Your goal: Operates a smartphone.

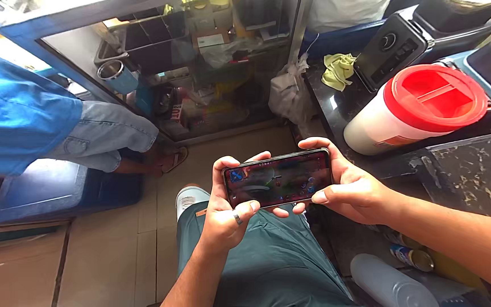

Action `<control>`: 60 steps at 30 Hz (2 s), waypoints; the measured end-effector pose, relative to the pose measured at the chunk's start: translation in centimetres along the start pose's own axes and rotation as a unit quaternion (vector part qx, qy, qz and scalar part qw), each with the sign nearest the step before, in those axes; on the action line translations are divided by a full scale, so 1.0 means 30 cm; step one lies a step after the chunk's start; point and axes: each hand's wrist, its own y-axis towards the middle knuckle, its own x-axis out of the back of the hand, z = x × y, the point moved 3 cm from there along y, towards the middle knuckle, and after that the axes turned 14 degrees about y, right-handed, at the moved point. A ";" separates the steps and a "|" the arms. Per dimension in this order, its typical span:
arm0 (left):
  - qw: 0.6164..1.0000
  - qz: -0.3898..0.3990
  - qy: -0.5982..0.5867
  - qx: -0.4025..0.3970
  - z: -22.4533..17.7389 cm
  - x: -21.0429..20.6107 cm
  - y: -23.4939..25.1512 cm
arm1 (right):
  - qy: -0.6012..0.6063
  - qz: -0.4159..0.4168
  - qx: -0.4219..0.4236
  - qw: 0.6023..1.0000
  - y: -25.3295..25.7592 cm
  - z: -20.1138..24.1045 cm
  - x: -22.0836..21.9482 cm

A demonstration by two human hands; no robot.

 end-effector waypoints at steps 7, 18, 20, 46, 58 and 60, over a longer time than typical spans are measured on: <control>1.000 -0.006 -0.004 -0.006 0.014 -0.003 -0.017 | 0.001 -0.002 -0.007 1.000 -0.009 -0.008 0.011; 1.000 0.002 0.009 -0.014 0.015 -0.005 -0.022 | 0.000 0.004 -0.008 1.000 -0.011 -0.008 0.009; 1.000 0.002 0.006 -0.014 0.015 -0.005 -0.022 | 0.001 0.002 -0.007 1.000 -0.012 -0.009 0.009; 0.998 -0.008 0.054 -0.034 0.037 -0.047 -0.021 | -0.303 -0.178 0.074 0.933 -0.021 -0.006 -0.016; 1.000 0.002 0.008 -0.023 0.047 -0.034 -0.021 | -0.080 -0.115 0.043 0.989 -0.021 -0.012 0.007; 1.000 -0.012 -0.007 -0.020 0.049 -0.028 -0.022 | -0.031 -0.094 0.036 0.994 -0.022 -0.017 0.009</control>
